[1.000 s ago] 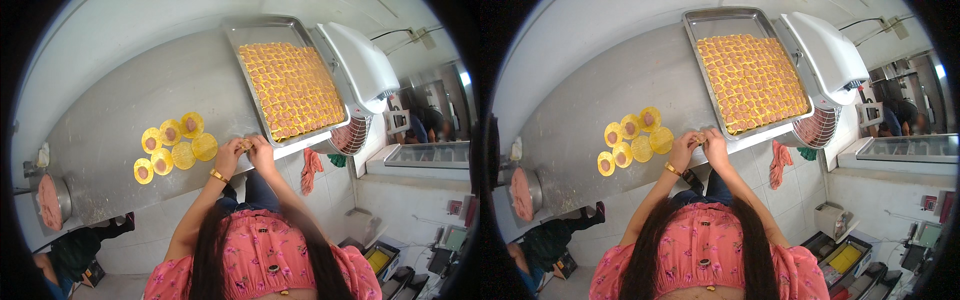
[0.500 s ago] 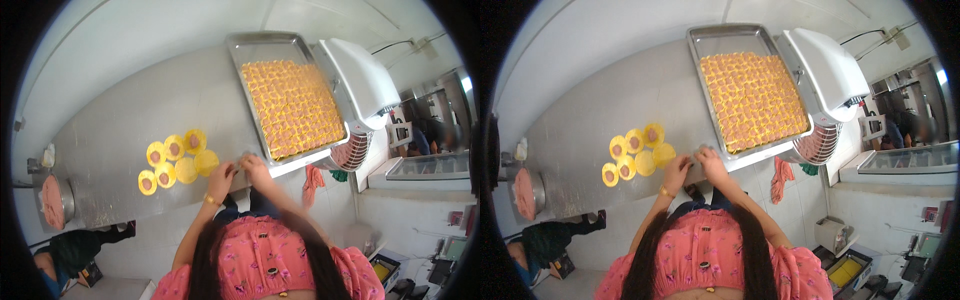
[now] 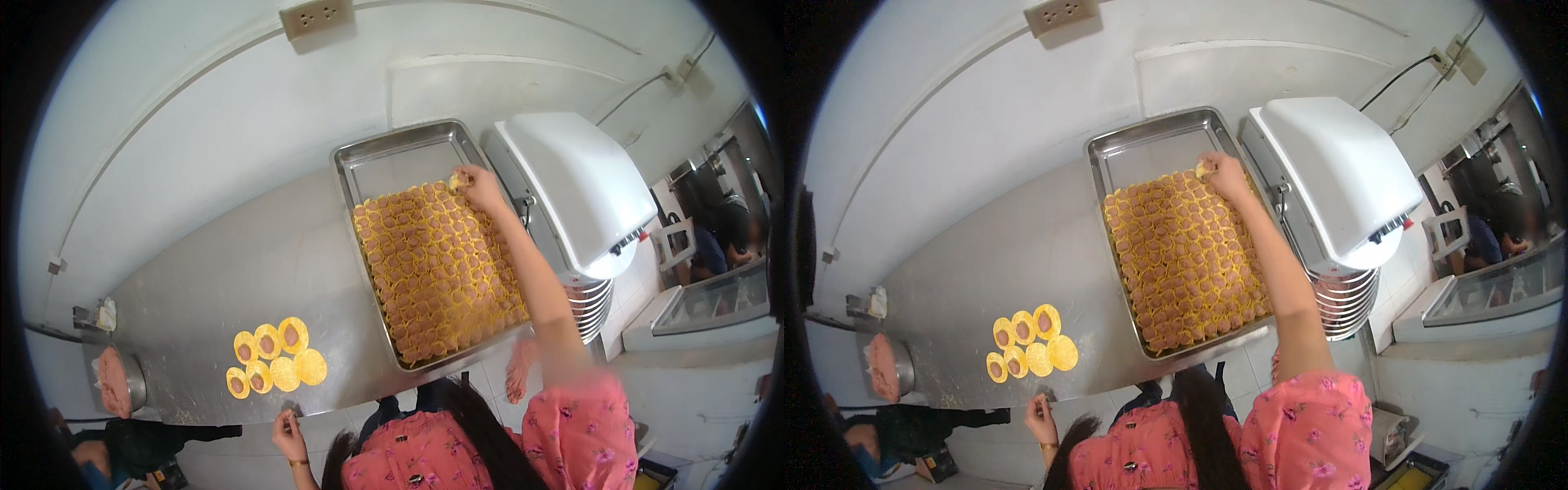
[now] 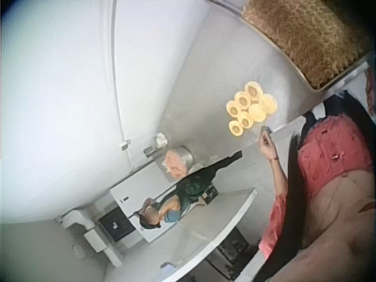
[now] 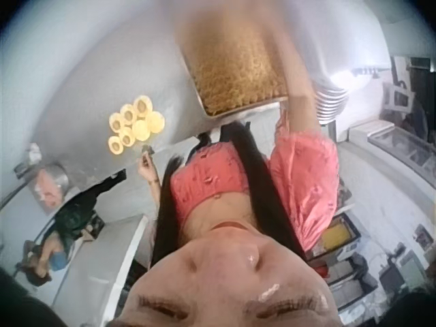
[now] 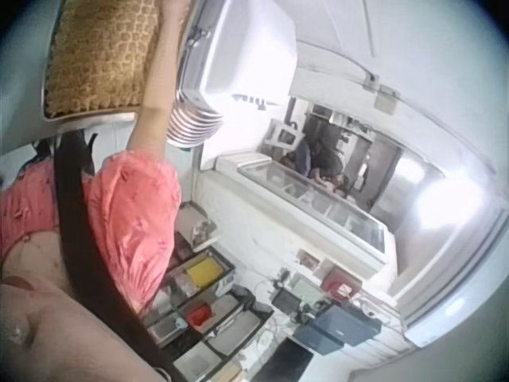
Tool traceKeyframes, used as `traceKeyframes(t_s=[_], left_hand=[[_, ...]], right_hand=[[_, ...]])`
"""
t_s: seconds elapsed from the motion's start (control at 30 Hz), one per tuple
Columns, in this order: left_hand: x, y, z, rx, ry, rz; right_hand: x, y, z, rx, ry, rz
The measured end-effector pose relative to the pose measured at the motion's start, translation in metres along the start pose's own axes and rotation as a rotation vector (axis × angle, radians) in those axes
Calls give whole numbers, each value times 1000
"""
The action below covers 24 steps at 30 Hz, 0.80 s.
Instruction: The person places a filling onto round yellow dough discs, folds them into sealed pastries, and arranges them on a metal tray. A coworker at the same table also prepares dough discs and places filling on them.
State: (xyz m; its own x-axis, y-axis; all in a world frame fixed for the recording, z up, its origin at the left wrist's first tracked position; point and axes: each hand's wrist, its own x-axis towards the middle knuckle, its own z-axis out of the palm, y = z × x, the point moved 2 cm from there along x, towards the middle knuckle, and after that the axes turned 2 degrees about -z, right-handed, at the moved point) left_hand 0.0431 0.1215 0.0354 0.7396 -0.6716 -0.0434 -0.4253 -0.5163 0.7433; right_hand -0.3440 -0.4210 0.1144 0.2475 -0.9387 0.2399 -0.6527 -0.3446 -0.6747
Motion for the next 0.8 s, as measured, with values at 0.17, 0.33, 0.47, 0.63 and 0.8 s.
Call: traceKeyframes(t_s=[0.17,0.33,0.47,0.63,0.8], left_hand=[[-52,-7,-1,180,23,-104],[-87,-8,2,287,14,-130],[-97,3,15,257,-9,-163],[-82,25,30,261,-88,-153],[-74,44,35,290,-109,-101]], right_hand=[[73,66,28,-148,-185,-77],[90,92,57,-264,-467,-178],[87,94,52,-258,-562,-211],[85,89,47,-183,-671,-114],[87,89,55,-217,-590,-160]])
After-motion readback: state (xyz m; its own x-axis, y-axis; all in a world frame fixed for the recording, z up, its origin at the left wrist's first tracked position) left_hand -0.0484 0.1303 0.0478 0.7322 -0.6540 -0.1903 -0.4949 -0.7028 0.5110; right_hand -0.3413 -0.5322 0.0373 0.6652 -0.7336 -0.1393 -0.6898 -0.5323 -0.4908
